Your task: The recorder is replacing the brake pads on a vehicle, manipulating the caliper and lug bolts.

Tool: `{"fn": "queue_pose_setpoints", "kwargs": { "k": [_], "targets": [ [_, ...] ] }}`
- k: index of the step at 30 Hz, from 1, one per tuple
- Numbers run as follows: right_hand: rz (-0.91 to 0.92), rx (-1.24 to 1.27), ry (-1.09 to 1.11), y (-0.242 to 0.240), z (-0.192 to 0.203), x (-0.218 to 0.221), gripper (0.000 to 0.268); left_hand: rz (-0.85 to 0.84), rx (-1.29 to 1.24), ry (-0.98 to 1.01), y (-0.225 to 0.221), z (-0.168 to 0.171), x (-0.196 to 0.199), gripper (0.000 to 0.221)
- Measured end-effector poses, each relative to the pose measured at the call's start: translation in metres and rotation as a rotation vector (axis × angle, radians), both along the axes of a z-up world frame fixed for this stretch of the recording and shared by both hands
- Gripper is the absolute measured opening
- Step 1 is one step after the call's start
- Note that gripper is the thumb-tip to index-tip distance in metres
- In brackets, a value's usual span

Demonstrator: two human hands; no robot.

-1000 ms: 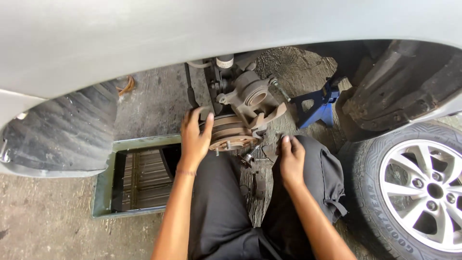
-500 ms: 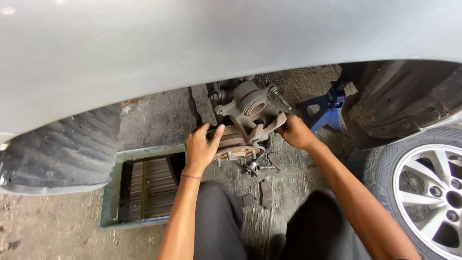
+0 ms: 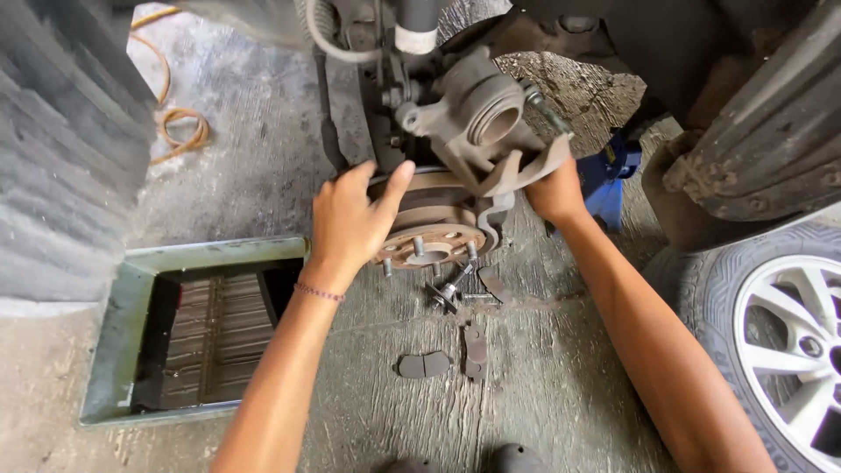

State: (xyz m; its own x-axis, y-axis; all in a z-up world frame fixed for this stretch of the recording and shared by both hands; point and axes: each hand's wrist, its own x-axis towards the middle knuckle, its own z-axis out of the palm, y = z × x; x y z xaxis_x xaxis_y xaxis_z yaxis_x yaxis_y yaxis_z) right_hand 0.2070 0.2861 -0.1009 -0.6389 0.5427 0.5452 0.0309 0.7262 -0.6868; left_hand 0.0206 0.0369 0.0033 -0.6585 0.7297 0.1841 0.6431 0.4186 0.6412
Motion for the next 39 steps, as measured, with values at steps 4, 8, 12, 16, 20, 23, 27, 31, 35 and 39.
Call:
{"fn": "queue_pose_setpoints", "kwargs": {
  "k": [4, 8, 12, 16, 20, 23, 27, 31, 35, 39],
  "targets": [
    [-0.048, -0.117, 0.179, 0.014, -0.037, 0.012, 0.026, -0.106, 0.126, 0.116, 0.009, 0.005, -0.025, 0.064],
    [-0.141, -0.445, 0.235, -0.035, -0.040, 0.037, 0.011, -0.337, -0.148, -0.133, 0.016, 0.013, -0.047, 0.071],
    [-0.204, -0.570, 0.198, -0.071, -0.043, 0.051, 0.012, -0.432, -0.068, -0.069, 0.029, -0.007, -0.052, 0.071],
    [-0.071, -0.272, 0.214, -0.091, -0.037, 0.048, 0.009, -0.382, -0.180, -0.072, 0.026, -0.021, -0.055, 0.070],
    [-0.160, -0.172, 0.161, -0.095, -0.040, 0.038, 0.011, -0.501, 0.017, 0.047, 0.030, -0.024, -0.064, 0.074],
    [-0.167, -0.201, 0.219, -0.089, -0.052, 0.027, 0.014, -0.553, 0.124, 0.099, 0.029, -0.028, -0.072, 0.074],
    [-0.264, -0.096, 0.231, -0.096, -0.057, 0.024, 0.018, -0.582, 0.035, 0.088, 0.034, -0.037, -0.070, 0.072],
    [-0.241, -0.052, 0.303, -0.094, -0.069, 0.018, 0.021, -0.550, 0.010, 0.133, 0.032, -0.038, -0.073, 0.074],
    [-0.213, -0.117, 0.389, -0.092, -0.077, 0.015, 0.024, -0.658, 0.272, 0.068, 0.029, -0.034, -0.068, 0.053],
    [-0.230, -0.185, 0.359, -0.091, -0.077, 0.018, 0.026, -0.641, 0.311, 0.005, 0.025, -0.033, -0.066, 0.044]
  ]
}}
